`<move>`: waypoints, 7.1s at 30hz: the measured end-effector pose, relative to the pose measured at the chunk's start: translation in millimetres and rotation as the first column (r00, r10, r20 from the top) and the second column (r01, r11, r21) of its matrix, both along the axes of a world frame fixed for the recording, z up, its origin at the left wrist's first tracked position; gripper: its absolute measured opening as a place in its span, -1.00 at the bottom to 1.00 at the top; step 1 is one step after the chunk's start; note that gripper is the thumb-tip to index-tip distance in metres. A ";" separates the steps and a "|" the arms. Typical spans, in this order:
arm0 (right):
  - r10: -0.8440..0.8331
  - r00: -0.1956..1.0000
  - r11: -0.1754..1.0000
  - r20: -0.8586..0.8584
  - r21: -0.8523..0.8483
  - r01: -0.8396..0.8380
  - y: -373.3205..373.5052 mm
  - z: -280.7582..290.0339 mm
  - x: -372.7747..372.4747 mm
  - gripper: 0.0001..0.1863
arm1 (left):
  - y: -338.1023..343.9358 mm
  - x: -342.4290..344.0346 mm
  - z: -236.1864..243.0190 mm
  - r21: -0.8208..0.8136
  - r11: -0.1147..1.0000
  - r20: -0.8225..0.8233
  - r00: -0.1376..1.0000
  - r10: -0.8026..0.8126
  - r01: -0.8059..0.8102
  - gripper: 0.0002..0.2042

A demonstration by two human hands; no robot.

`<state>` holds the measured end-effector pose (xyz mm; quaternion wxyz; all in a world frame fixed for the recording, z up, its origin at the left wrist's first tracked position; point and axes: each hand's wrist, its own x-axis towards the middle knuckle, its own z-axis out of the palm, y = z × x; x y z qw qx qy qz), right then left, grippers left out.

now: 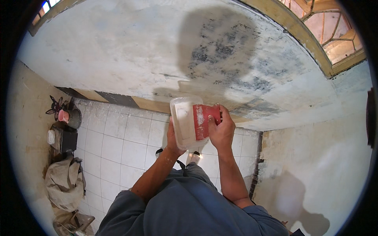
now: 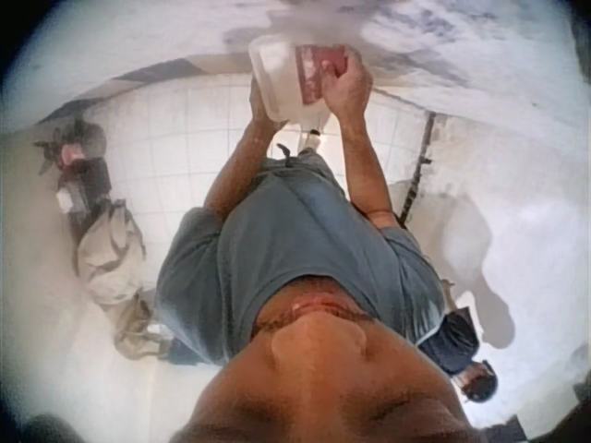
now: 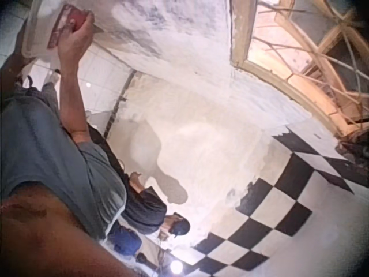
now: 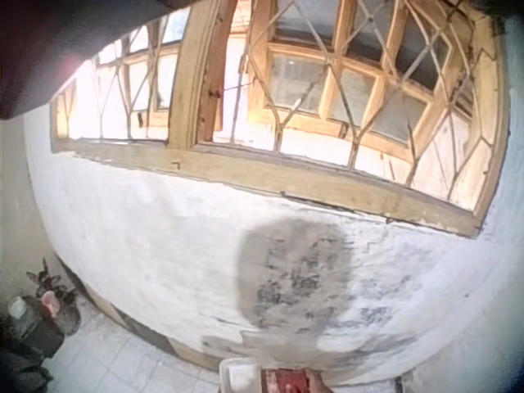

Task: The person applies a white compound to a discolored area of a wall under a window using a red spreader tool, repeatedly scooping material from a plastic container and smoothing it over the surface.

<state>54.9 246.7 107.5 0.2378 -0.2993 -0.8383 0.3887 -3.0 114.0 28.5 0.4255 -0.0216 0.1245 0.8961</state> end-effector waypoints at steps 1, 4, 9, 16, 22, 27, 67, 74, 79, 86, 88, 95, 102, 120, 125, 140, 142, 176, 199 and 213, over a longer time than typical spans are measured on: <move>0.003 1.000 1.000 0.000 0.000 -0.003 1.5 -4.0 -0.6 -0.52 | -0.4 0.1 -1.3 -0.013 1.000 -0.041 0.999 0.012 -0.013 -0.38; 0.028 0.999 0.999 -0.038 -0.018 -0.029 3.8 -10.0 -3.9 -0.53 | -2.1 -1.0 0.3 -0.037 0.999 -0.020 1.000 0.011 -0.011 -0.38; 0.063 0.996 0.993 -0.060 -0.097 -0.069 4.8 -21.0 -7.1 -0.53 | 0.3 -2.7 7.6 -0.041 0.999 -0.046 0.999 -0.011 0.009 -0.38; 0.112 0.986 0.934 -0.125 -0.327 -0.147 -5.2 -39.8 -12.9 -0.59 | 6.8 1.5 -4.3 -0.148 0.987 -0.061 0.995 -0.076 0.067 -0.26; 0.117 0.982 0.779 -0.146 -0.601 -0.182 1.8 -22.5 -13.7 -0.60 | 1.1 -4.7 -9.7 -0.180 0.976 -0.047 0.990 -0.132 0.122 -0.26; -0.095 0.960 0.393 -0.262 -0.896 -0.205 20.7 -26.8 -4.1 -0.49 | 1.4 -5.5 -8.6 -0.155 0.983 -0.093 0.989 -0.115 0.100 -0.29; -0.497 0.734 0.325 -0.464 -0.883 -0.338 99.4 -132.8 -48.6 -0.70 | -89.9 -14.0 -8.4 -0.117 0.981 -0.022 0.988 0.151 -0.153 -0.41; -0.389 0.807 0.360 -0.444 -0.880 -0.310 91.7 -28.5 -86.1 -0.67 | -95.2 -13.1 -4.1 -0.179 0.960 0.021 0.974 0.224 -0.217 -0.42; -0.352 0.760 0.390 -0.546 -0.824 -0.411 81.1 5.3 -80.6 -0.68 | -95.6 -10.7 -4.8 -0.168 0.964 -0.006 0.978 0.207 -0.205 -0.43; -0.513 0.724 0.252 -0.461 -0.887 -0.386 99.7 -63.1 -5.6 -0.69 | -97.0 -9.1 -10.6 -0.181 0.964 0.002 0.980 0.199 -0.196 -0.41; -0.504 0.704 0.448 -0.500 -0.848 -0.282 109.0 -78.3 7.7 -0.81 | -103.3 -7.5 -16.0 -0.194 0.964 0.035 0.981 0.191 -0.181 -0.41; -0.498 0.866 0.867 -0.051 -0.002 0.499 98.6 -89.0 -89.4 -0.82 | -117.9 4.8 -8.3 -0.311 0.894 -0.172 0.944 0.282 -0.324 -0.42; -0.127 0.885 0.956 -0.447 0.184 0.229 -44.6 -104.1 -192.8 -0.72 | -132.4 3.7 5.9 -0.310 0.894 -0.175 0.944 0.280 -0.323 -0.36; -0.285 0.836 0.840 -0.469 0.298 0.454 165.9 -157.4 -50.3 -0.81 | -123.9 26.0 3.5 -0.335 0.890 -0.008 0.946 0.325 -0.309 -0.43; -0.180 0.868 0.950 -0.464 0.147 0.276 33.8 -157.9 -166.8 -0.82 | -136.6 21.4 13.2 -0.348 0.879 0.028 0.934 0.357 -0.326 -0.32; -0.609 0.661 0.790 -0.438 -0.410 0.456 116.5 -165.4 -56.5 -0.78 | -131.3 15.0 -6.4 -0.285 0.915 -0.118 0.958 0.263 -0.286 -0.54; -0.581 0.571 0.712 -0.580 -0.023 0.702 145.4 -158.4 -70.1 -0.86 | -126.3 13.8 -5.9 -0.196 0.955 -0.002 0.974 0.229 -0.225 -0.55; 0.076 0.967 0.986 -0.245 0.160 -0.037 13.3 -106.6 -96.2 -0.79 | -100.3 15.5 -13.9 -0.224 0.958 0.082 0.976 0.204 -0.182 -0.48; -0.160 0.964 0.413 -0.212 0.873 0.260 231.3 -35.2 -20.4 -0.83 | -3.6 34.9 4.4 -0.154 0.984 -0.114 0.991 0.073 -0.090 -0.44; -0.009 0.884 0.951 -0.467 -0.278 -0.137 72.6 -6.7 17.1 -0.87 | -18.1 6.9 -25.9 -0.103 0.992 -0.067 0.996 0.064 -0.071 -0.39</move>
